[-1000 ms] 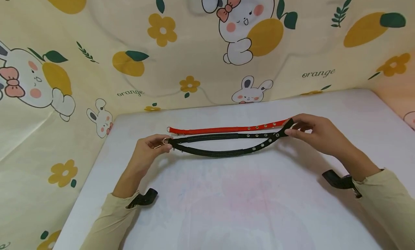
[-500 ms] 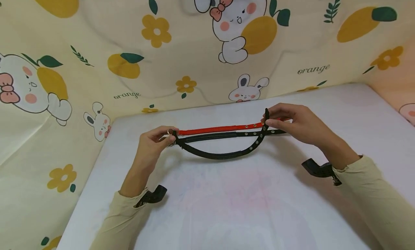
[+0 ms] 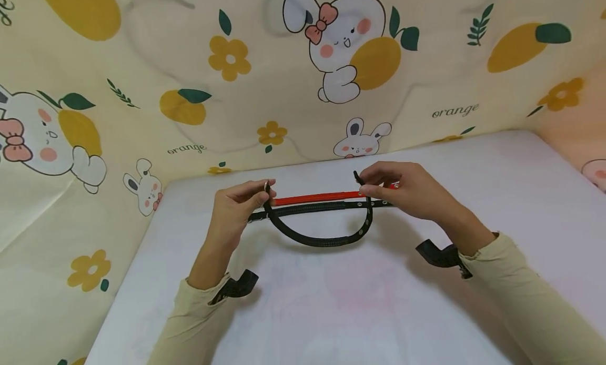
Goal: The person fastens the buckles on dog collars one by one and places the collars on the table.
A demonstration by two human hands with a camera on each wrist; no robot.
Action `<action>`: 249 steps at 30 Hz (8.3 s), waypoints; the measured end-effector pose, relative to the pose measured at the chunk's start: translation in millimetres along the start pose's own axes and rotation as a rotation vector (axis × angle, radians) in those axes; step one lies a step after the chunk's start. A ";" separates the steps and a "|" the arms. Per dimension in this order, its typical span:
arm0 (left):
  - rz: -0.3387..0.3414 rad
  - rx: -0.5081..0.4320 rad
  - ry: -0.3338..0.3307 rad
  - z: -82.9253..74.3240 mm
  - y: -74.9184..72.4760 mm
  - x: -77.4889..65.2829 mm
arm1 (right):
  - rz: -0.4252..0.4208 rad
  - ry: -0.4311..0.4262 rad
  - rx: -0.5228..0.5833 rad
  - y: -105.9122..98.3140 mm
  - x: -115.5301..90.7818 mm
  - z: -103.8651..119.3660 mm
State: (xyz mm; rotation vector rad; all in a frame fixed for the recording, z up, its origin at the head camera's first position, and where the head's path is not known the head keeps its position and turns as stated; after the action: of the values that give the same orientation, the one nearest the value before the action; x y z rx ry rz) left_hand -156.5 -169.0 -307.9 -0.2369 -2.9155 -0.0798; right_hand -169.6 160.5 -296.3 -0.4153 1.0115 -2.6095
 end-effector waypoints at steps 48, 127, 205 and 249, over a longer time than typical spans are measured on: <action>0.051 0.139 -0.102 16.7 47.8 -14.9 | 0.022 -0.140 -0.010 44.0 -3.8 16.5; 0.044 0.184 -0.076 11.6 44.7 -13.1 | -0.014 -0.153 -0.016 27.1 -6.4 19.0; 0.108 0.203 -0.095 19.8 55.4 -17.0 | 0.044 -0.293 -0.020 39.3 -10.3 23.4; 0.044 -0.006 -0.203 17.4 46.4 -12.4 | 0.050 -0.302 0.057 49.3 -7.6 19.4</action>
State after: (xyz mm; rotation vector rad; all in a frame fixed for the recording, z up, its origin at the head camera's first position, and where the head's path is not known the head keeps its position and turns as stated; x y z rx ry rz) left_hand -140.5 -123.9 -325.9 -0.3286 -3.1097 -0.0604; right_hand -146.5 117.2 -317.7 -0.7331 0.8328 -2.4284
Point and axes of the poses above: each hand's wrist, its own x-axis towards the middle knuckle, its own y-axis out of the palm, z = x × y, the point moved 1 cm from there along x, towards the middle knuckle
